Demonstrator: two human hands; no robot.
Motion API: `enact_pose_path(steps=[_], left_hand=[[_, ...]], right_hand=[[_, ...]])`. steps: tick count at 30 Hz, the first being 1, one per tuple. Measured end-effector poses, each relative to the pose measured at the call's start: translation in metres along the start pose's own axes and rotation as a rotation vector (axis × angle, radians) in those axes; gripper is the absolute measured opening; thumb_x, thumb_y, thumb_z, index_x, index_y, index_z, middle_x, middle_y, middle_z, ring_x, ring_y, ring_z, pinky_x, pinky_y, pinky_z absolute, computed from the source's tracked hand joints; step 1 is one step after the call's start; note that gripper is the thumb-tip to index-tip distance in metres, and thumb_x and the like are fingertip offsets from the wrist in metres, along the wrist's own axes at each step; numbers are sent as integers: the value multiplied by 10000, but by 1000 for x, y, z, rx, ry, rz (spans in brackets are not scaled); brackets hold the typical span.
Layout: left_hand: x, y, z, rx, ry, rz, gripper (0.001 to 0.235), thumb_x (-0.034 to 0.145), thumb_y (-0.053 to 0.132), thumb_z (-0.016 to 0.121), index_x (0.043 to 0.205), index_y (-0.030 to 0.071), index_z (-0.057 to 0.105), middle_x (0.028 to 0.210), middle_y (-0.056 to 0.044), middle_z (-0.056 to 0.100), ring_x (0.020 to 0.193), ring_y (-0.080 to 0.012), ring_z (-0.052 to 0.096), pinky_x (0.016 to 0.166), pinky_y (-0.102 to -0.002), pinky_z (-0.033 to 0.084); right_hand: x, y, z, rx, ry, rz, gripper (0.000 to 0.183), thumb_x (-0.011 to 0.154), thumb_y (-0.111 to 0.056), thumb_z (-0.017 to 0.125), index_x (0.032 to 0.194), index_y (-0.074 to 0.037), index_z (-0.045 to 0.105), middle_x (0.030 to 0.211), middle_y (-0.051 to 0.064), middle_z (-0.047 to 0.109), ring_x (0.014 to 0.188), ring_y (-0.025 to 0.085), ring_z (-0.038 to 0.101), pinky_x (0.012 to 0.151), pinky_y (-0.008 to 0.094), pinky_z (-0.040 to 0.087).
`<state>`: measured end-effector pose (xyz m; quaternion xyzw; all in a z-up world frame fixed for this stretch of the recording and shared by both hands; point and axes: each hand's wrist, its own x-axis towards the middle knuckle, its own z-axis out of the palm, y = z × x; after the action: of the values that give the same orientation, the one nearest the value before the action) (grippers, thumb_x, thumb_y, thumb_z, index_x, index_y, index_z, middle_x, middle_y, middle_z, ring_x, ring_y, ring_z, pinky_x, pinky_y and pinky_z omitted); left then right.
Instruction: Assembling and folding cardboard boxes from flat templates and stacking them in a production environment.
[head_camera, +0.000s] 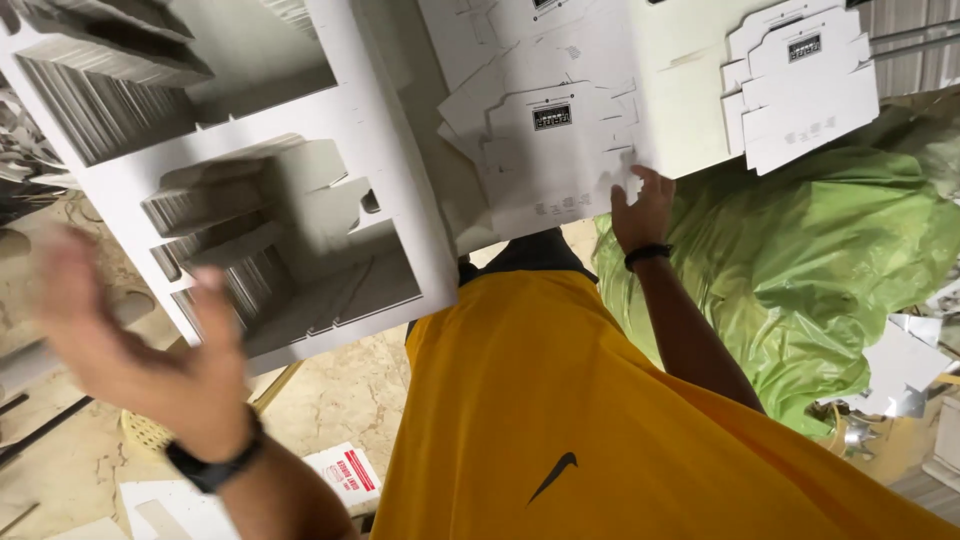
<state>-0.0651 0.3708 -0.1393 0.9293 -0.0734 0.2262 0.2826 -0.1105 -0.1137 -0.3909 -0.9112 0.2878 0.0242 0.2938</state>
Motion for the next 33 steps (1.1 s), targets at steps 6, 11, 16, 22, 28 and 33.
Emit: enact_pose_path(steps=[6, 11, 16, 22, 28, 33], left_hand=[[-57, 144, 110, -504, -473, -262, 248, 902, 92, 735, 1145, 52, 702, 1098, -122, 741, 1037, -325, 722, 907, -408, 578], [-133, 136, 273, -542, -1142, -621, 475, 939, 398, 634, 1327, 127, 672, 1228, -172, 729, 1204, -425, 643, 1024, -536, 501], [-214, 140, 370, -1044, -489, -1801, 867, 878, 260, 832, 1504, -106, 358, 1141, -214, 575, 983, -277, 640, 885, -469, 569], [-189, 177, 394, -1219, -61, -1943, 437, 921, 243, 701, 1316, 76, 619, 1083, -146, 625, 1005, -328, 663, 995, -519, 532], [-183, 200, 377, -1017, 23, -1884, 338, 886, 163, 738, 1158, -25, 661, 903, -154, 634, 816, -291, 685, 814, -525, 633], [-170, 176, 360, -585, -11, -1492, 585, 897, 239, 778, 1323, -4, 460, 1143, -260, 638, 986, -346, 695, 798, -506, 610]], right_hand=[[87, -7, 19, 12, -82, -371, 311, 929, -84, 713, 1236, -63, 665, 1187, 136, 618, 1130, 320, 620, 967, 445, 541], [153, -44, 43, -271, -449, -623, 498, 974, -178, 679, 1429, -44, 528, 1389, 191, 548, 1369, 387, 478, 1158, 488, 390], [173, -23, 81, -390, -221, -923, 599, 788, -333, 868, 1272, -106, 598, 1141, 74, 552, 1085, 296, 590, 942, 455, 518], [161, -54, 58, -518, -355, -873, 487, 843, -494, 737, 1102, -104, 605, 1084, 80, 536, 1065, 285, 533, 911, 453, 438], [158, -60, 29, -204, -789, -655, 488, 911, -496, 692, 1145, -149, 442, 1055, 142, 634, 1097, 370, 636, 936, 490, 496], [167, -57, 13, -4, -653, -542, 478, 914, -496, 716, 1221, -170, 549, 1107, 136, 707, 1099, 354, 678, 946, 472, 528]])
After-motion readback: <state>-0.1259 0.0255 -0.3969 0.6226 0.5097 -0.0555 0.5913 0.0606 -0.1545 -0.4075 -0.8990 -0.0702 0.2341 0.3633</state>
